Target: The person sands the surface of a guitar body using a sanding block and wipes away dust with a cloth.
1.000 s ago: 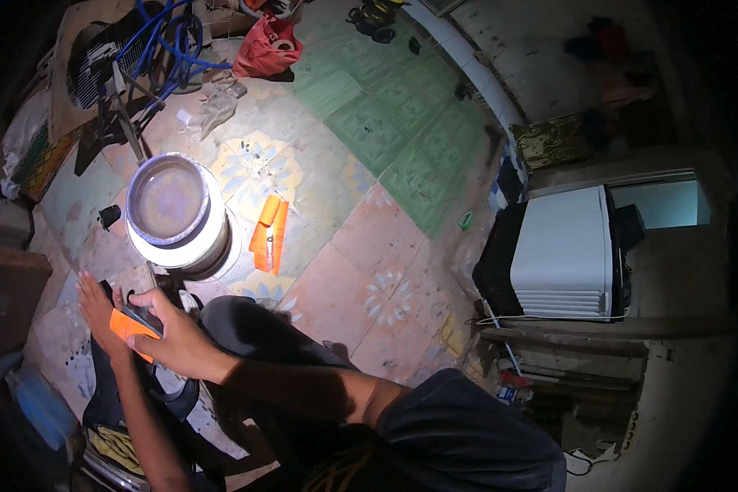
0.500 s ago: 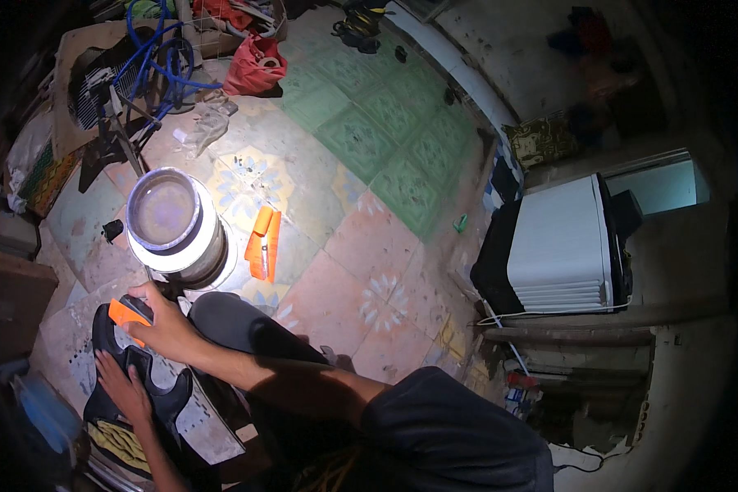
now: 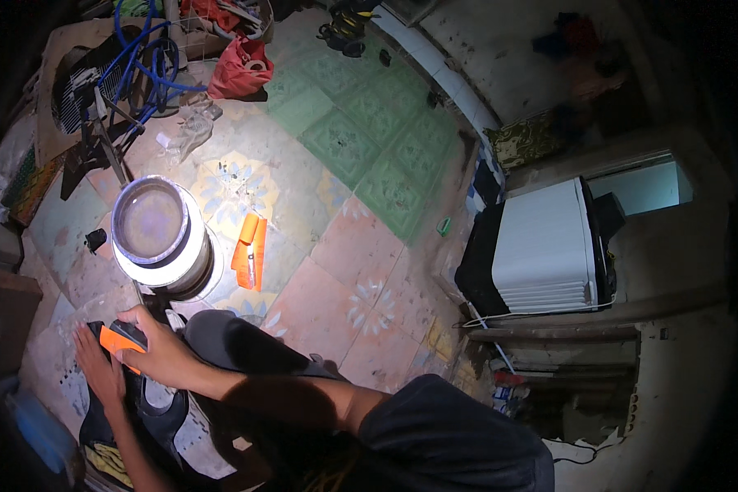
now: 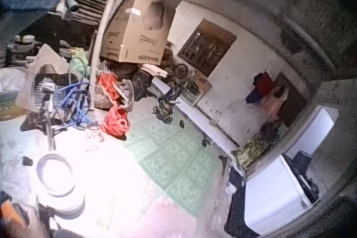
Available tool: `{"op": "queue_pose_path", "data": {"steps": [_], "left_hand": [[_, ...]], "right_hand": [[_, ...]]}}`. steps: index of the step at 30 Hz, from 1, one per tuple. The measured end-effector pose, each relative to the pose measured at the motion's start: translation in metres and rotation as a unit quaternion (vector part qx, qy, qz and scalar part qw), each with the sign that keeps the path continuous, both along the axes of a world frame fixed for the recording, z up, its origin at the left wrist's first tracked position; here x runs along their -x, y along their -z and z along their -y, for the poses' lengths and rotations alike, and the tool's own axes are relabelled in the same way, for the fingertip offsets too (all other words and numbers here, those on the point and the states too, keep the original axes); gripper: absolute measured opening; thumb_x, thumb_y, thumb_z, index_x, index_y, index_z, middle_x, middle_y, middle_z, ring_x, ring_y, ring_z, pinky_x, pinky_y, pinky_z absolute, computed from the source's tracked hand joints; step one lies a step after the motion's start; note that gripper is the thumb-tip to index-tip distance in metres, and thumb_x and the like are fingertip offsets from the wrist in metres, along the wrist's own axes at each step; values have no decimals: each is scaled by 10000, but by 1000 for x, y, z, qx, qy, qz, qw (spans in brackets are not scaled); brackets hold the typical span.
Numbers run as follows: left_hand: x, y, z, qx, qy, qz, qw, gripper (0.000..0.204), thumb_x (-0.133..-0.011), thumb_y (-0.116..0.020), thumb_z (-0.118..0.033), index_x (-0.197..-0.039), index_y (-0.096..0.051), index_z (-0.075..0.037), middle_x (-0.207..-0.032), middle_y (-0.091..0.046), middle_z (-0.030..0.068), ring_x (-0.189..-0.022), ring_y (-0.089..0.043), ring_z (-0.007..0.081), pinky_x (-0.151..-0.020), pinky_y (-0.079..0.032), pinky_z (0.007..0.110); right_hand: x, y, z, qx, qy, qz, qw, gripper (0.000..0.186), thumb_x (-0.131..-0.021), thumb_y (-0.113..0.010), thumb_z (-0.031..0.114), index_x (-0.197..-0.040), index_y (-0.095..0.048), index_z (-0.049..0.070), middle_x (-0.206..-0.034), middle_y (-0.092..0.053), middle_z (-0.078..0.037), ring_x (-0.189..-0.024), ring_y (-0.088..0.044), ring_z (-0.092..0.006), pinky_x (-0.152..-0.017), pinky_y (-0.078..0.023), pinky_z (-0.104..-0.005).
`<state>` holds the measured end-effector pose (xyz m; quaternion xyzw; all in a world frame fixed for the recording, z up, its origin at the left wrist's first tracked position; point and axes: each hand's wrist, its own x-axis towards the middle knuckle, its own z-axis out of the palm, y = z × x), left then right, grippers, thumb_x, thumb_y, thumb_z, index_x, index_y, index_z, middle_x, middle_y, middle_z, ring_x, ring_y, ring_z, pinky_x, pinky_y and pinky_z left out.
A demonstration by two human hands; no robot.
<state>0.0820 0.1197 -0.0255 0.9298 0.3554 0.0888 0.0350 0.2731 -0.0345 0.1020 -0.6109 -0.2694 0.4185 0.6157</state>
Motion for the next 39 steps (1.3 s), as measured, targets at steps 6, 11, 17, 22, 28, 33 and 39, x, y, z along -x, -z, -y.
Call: {"op": "queue_pose_path", "data": {"steps": [6, 11, 17, 22, 28, 33, 39], "left_hand": [[-56, 8, -22, -27, -34, -9, 999, 761, -992, -526, -389, -1604, -228, -49, -1666, -234, 169, -1549, -175, 361, -1236, -135, 539], [-38, 43, -32, -11, -42, 26, 999, 745, -979, -559, -301, -1564, -259, 49, -1639, -261, 234, -1540, -218, 346, -1256, -124, 477], [-18, -35, 51, 106, -63, 3, 992, 911, -874, -648, -545, -1534, -360, 13, -1625, -313, 202, -1514, -273, 355, -1228, -212, 521], [36, -51, 100, 126, -113, 8, 986, 902, -938, -534, -646, -1520, -387, 27, -1647, -284, 164, -1540, -225, 309, -1243, -189, 486], [57, -109, 161, 338, -179, 138, 914, 532, -930, -654, -473, -1196, -707, -15, -1221, -691, 202, -1197, -618, 386, -1027, -474, 445], [74, -104, 210, 217, -200, 220, 930, 495, -919, -701, -391, -1244, -676, -18, -1285, -656, 222, -1242, -590, 385, -1072, -439, 457], [72, -84, 191, 174, -207, 203, 941, 725, -949, -634, -480, -1416, -496, 57, -1473, -486, 273, -1414, -420, 404, -1177, -317, 495]], "right_hand": [[-2, -9, 5, 0, -25, -21, 999, 570, -839, -738, 99, -1326, -455, 9, -1257, -592, -211, -1182, -605, -291, -1002, -463, -385], [-6, 3, -2, 24, -17, 48, 998, 557, -851, -747, 123, -1348, -513, 31, -1265, -545, -145, -1164, -572, -257, -1020, -463, -388], [-19, 17, 10, 11, 0, -4, 1000, 526, -918, -743, 148, -1361, -484, 34, -1187, -654, -150, -1020, -659, -181, -890, -536, -322], [3, -30, 7, 10, -33, -114, 993, 561, -943, -706, 108, -1393, -399, -26, -1245, -634, -203, -1109, -632, -208, -923, -518, -318], [-8, -23, 21, -25, -40, -195, 980, 544, -940, -714, 143, -1387, -430, 18, -1178, -641, -159, -1034, -638, -191, -863, -525, -320], [-16, -28, 24, -44, -39, -256, 965, 477, -969, -681, 194, -1380, -480, 60, -1176, -639, -84, -1008, -638, -185, -844, -538, -318], [-19, -24, 21, -34, -53, -253, 965, 402, -990, -643, 191, -1350, -505, 76, -1148, -641, -64, -981, -631, -167, -833, -527, -312]]}}
